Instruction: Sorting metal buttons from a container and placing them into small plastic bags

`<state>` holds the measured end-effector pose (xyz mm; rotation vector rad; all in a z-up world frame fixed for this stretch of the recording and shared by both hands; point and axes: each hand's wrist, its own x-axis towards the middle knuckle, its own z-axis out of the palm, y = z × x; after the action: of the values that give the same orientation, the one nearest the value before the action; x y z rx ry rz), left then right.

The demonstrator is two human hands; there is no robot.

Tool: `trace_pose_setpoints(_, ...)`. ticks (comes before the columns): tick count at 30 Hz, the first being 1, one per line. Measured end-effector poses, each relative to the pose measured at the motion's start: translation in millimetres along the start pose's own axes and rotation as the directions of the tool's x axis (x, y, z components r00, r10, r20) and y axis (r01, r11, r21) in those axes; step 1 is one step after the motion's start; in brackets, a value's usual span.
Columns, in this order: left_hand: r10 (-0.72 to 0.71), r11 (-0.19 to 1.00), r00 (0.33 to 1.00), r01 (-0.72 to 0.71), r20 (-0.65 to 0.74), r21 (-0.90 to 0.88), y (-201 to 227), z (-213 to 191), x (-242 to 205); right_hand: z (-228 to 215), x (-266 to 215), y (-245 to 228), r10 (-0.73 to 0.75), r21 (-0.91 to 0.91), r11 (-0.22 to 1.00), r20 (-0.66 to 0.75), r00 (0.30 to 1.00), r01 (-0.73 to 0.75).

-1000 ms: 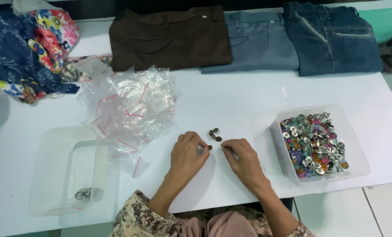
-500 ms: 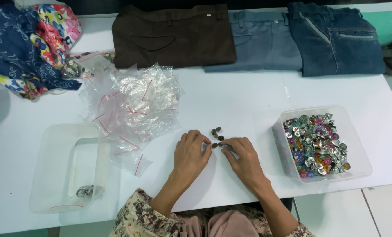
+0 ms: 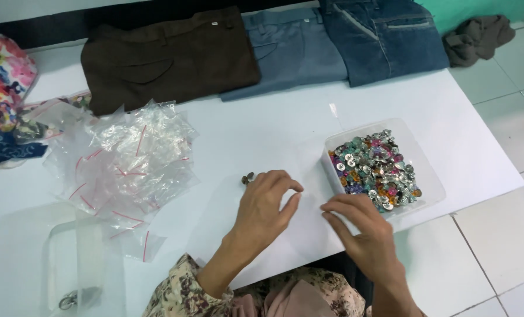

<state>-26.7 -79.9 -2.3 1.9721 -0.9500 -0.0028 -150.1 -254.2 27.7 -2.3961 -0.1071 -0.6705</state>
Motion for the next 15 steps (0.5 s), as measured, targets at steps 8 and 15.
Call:
trace_pose_setpoints(8,0.215,0.962,0.971,-0.229,0.104,0.148,27,94,60,-55,-9,69,0.246,-0.217,0.934,-0.183,0.952,-0.283)
trace_pose_setpoints(15,0.137,0.872,0.976,-0.200,0.170,0.447,39,144,89,-61,-4,93,0.366,-0.231,0.893,-0.125,0.922,-0.386)
